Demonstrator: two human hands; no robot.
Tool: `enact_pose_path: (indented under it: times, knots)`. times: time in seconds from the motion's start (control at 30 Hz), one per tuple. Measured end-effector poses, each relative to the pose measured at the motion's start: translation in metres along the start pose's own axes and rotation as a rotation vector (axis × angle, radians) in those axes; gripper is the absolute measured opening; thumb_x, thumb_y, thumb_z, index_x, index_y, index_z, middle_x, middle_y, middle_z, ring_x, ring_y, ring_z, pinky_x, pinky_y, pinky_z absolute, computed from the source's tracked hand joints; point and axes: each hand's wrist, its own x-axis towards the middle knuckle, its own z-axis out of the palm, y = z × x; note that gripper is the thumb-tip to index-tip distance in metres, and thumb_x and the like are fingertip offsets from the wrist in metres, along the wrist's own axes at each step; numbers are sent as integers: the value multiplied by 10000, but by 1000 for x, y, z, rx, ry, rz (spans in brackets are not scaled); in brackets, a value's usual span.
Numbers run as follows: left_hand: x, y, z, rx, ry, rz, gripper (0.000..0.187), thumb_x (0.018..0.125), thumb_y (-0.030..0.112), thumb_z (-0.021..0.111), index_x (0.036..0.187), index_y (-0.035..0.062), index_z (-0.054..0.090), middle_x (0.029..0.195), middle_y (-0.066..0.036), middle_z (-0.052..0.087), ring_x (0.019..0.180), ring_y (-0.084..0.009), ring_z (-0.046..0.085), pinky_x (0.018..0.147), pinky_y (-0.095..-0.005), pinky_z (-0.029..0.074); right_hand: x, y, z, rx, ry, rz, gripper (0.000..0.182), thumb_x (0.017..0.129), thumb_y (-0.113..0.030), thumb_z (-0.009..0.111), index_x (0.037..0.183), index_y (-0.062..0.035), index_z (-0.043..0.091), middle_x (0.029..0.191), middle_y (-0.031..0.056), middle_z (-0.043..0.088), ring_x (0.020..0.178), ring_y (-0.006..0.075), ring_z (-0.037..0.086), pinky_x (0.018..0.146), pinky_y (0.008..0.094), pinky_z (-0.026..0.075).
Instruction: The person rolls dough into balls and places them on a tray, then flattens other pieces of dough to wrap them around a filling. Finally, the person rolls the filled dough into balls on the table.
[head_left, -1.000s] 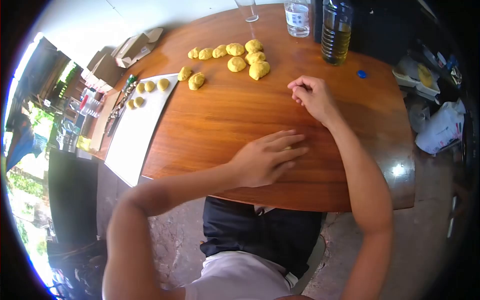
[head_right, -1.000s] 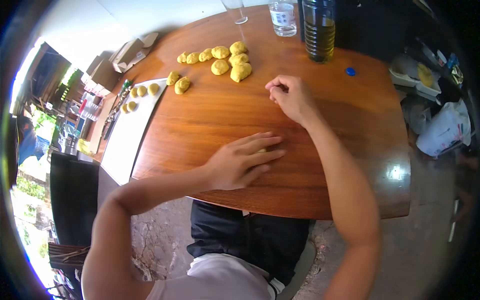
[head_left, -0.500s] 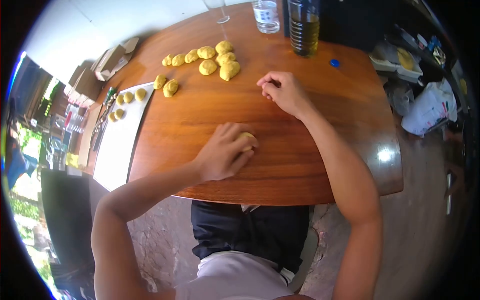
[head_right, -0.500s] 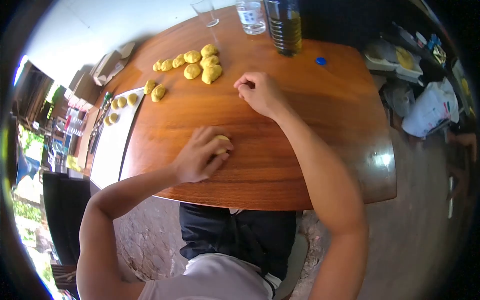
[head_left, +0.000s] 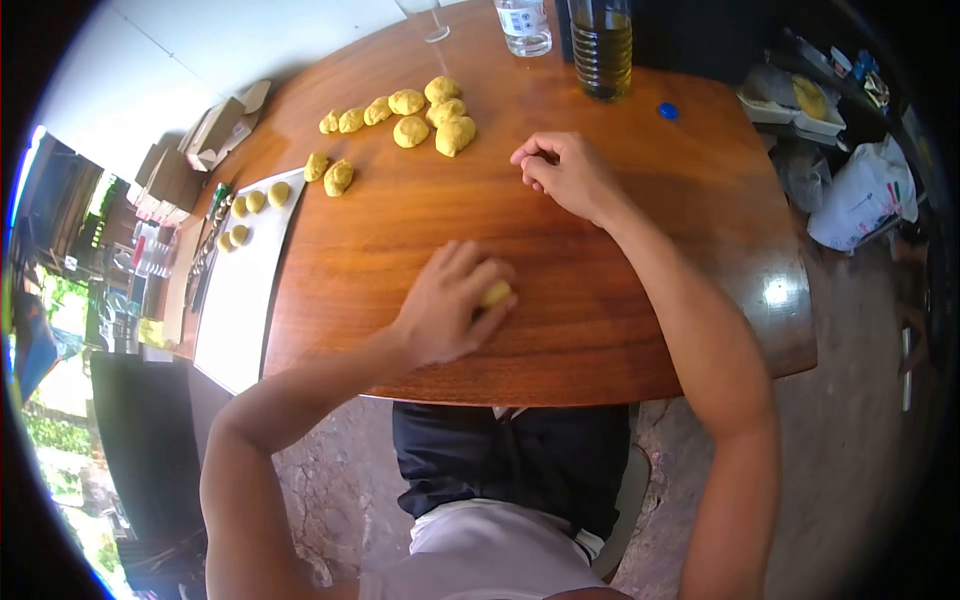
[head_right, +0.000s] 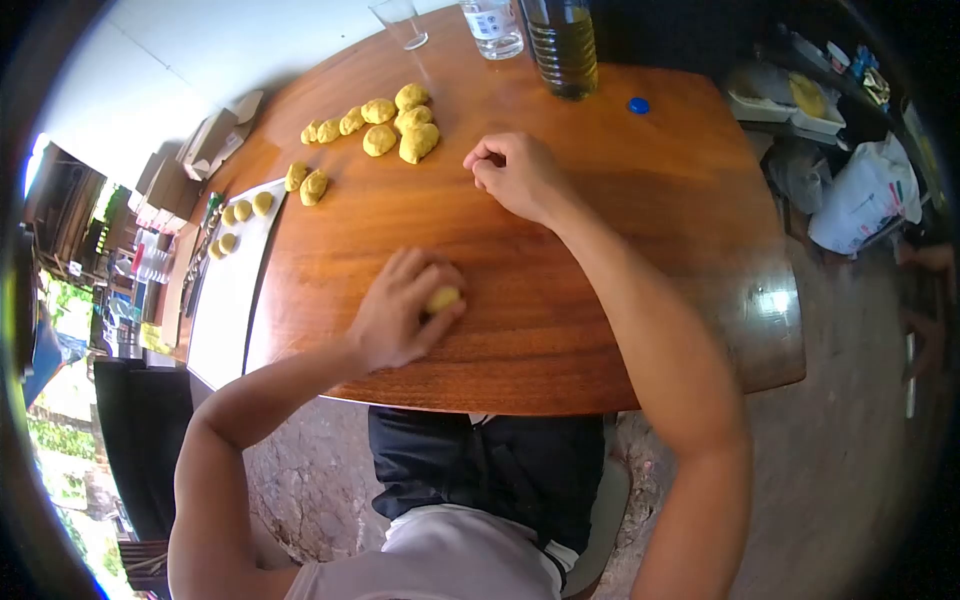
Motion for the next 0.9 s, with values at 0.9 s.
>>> enact_pose_path:
  times: [0.9]
  knots:
    - [-25, 0, -6, 37, 28, -205, 206, 829, 152, 750, 979, 48, 653, 1061, -142, 615, 1042, -343, 593, 894, -429, 502, 2, 2, 3, 25, -11, 19, 162, 930, -60, 578, 976, 46, 693, 764, 59, 668, 692, 105, 605, 637, 275, 499]
